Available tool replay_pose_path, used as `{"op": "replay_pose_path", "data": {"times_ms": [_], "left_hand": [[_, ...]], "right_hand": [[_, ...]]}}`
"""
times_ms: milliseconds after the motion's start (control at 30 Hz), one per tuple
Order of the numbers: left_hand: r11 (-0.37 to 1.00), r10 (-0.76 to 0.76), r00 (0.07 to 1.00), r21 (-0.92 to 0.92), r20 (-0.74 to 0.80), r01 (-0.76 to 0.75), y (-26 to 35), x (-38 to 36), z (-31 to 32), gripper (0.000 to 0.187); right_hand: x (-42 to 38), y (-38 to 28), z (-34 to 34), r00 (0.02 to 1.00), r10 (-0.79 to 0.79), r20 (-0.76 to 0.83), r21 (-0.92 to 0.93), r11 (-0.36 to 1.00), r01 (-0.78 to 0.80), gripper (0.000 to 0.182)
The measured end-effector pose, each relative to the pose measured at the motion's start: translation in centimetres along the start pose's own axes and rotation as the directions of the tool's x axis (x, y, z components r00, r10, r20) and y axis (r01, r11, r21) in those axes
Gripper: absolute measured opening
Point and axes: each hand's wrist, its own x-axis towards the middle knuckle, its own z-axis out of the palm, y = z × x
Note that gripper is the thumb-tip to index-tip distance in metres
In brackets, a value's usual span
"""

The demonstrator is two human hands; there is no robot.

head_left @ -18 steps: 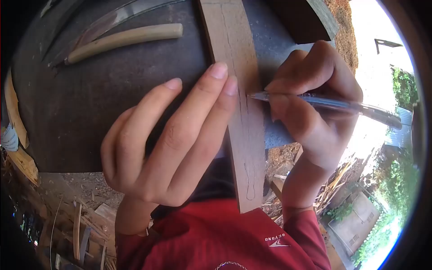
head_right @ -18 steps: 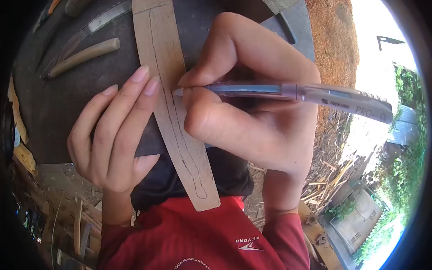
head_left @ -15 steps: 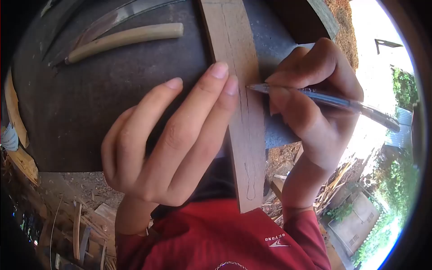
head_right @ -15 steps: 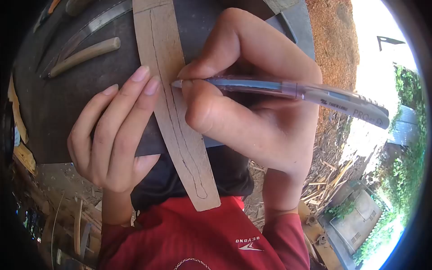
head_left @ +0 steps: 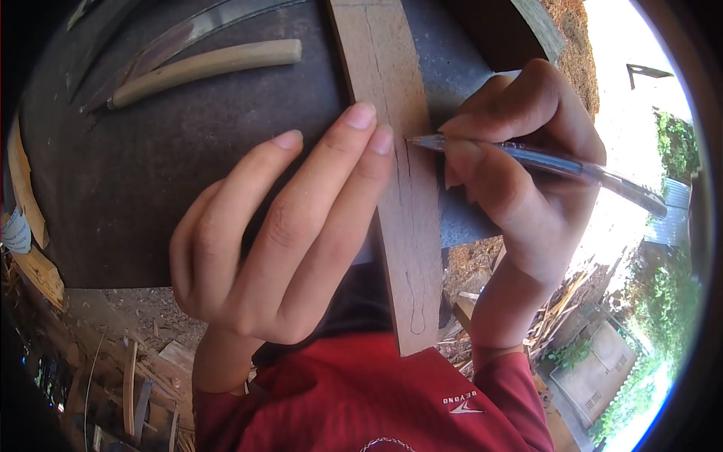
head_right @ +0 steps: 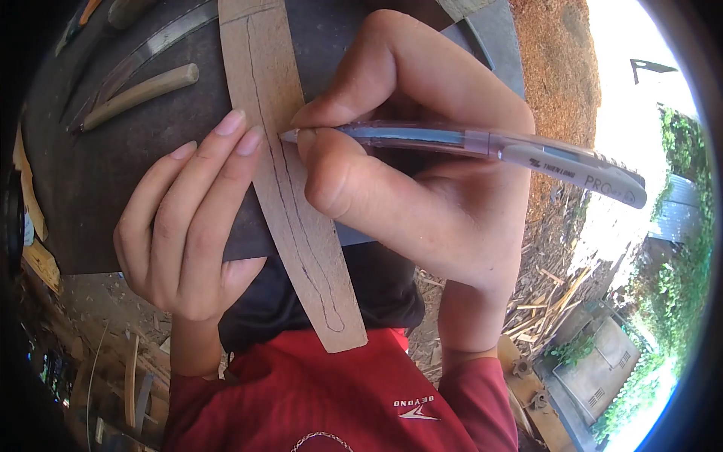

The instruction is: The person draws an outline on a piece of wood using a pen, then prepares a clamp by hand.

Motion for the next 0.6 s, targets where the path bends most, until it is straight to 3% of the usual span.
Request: {"op": "replay_pose_path", "data": {"times_ms": [300, 500, 600], "left_hand": [[0.999, 0.005, 1.000, -0.033, 0.026, -0.004, 0.1, 0.2, -0.2, 0.037], [0.998, 0.029, 0.999, -0.051, 0.020, -0.028, 0.2, -0.4, -0.4, 0.029], [0.998, 0.027, 1.000, -0.050, 0.011, -0.027, 0.3, -0.4, -0.4, 0.026]], "right_hand": [[0.0, -0.5, 0.5, 0.998, 0.001, -0.061, 0.002, 1.000, -0.001, 0.016], [1.1, -1.2, -0.6, 0.987, 0.042, 0.155, 0.009, 0.999, -0.044, 0.015], [1.3, -1.3, -0.7, 0.982, 0.040, 0.183, 0.009, 0.999, -0.042, 0.014]]}}
